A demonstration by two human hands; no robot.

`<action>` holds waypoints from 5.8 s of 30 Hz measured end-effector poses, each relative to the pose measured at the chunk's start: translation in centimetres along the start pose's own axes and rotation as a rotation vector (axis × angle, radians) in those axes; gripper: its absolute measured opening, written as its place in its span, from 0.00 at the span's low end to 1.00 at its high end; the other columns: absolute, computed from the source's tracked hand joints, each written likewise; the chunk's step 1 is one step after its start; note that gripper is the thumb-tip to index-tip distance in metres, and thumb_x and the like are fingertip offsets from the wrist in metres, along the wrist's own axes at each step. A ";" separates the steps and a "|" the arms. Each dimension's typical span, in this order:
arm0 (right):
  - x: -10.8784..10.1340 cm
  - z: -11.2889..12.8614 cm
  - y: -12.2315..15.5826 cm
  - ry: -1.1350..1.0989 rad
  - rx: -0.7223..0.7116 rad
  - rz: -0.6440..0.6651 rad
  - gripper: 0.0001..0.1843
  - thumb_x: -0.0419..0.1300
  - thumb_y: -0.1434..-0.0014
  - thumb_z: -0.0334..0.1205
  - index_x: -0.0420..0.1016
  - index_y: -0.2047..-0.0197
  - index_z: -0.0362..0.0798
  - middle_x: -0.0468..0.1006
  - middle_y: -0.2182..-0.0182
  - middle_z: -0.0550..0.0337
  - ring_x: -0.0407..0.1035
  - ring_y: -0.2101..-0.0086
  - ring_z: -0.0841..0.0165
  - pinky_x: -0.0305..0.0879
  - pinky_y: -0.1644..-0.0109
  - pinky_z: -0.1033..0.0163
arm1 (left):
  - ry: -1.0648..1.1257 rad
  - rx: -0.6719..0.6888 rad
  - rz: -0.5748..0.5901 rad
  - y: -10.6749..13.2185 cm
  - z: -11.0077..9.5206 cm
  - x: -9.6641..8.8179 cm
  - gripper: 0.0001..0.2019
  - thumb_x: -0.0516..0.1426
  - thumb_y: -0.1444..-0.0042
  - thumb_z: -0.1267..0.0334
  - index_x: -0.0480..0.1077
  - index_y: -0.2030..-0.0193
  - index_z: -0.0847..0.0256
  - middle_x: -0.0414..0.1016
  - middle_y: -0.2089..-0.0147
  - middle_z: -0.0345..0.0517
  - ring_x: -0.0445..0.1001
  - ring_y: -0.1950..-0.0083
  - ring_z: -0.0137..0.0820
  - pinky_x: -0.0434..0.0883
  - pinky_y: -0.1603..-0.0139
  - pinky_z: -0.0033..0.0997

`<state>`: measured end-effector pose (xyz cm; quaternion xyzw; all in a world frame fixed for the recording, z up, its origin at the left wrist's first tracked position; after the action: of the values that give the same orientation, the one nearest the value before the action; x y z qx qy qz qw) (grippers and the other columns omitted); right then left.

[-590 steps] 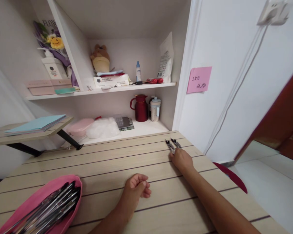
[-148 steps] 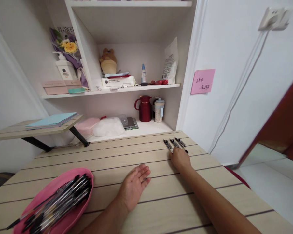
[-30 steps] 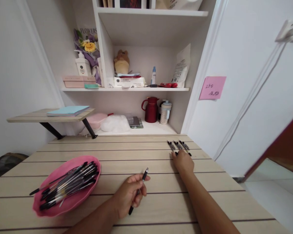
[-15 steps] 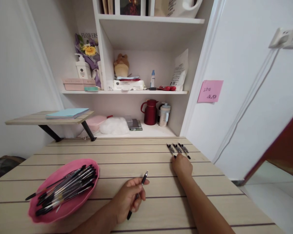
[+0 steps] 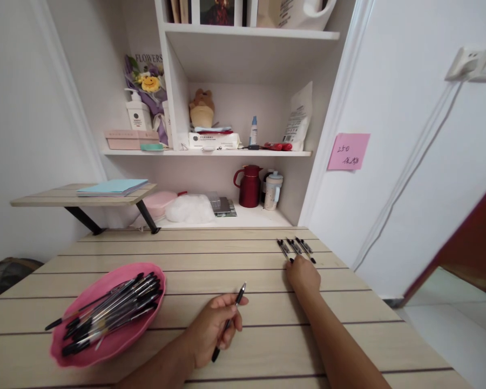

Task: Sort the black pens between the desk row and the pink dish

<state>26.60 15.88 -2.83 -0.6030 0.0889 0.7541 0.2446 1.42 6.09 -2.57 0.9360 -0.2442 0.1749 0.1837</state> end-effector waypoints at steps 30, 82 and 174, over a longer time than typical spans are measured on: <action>0.0 6.3 -5.6 0.055 -0.173 -0.010 0.14 0.53 0.48 0.36 0.72 0.59 0.43 0.77 0.63 0.45 0.70 0.60 0.57 0.61 0.62 0.60 | 0.053 0.007 0.008 -0.3 0.3 0.1 0.15 0.50 0.51 0.63 0.63 0.56 0.64 0.67 0.79 0.38 0.52 0.89 0.18 0.44 0.88 0.22; 0.8 5.6 -5.3 0.094 -0.140 0.059 0.17 0.48 0.44 0.37 0.73 0.59 0.36 0.74 0.60 0.35 0.69 0.58 0.51 0.62 0.59 0.51 | 0.038 -0.010 0.010 -0.5 0.3 -0.1 0.17 0.53 0.53 0.61 0.64 0.56 0.65 0.67 0.79 0.37 0.53 0.89 0.17 0.46 0.88 0.22; -1.3 7.2 10.6 -1.983 0.070 0.565 0.13 0.67 0.57 0.38 0.75 0.65 0.47 0.76 0.72 0.61 0.70 0.71 0.73 0.68 0.68 0.70 | -0.022 0.083 0.019 -0.4 0.5 0.3 0.16 0.51 0.48 0.51 0.64 0.63 0.64 0.65 0.82 0.35 0.57 0.89 0.18 0.47 0.88 0.20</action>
<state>15.51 9.51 -1.46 0.3406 0.0076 0.9394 0.0393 1.98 6.07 -2.99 0.9422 -0.2478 0.1764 0.1404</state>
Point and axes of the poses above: each hand's wrist, its own y-axis away from the middle knuckle, its own x-axis out of the palm, z = x × y, the point moved 3 cm from there along -y, towards the middle knuckle
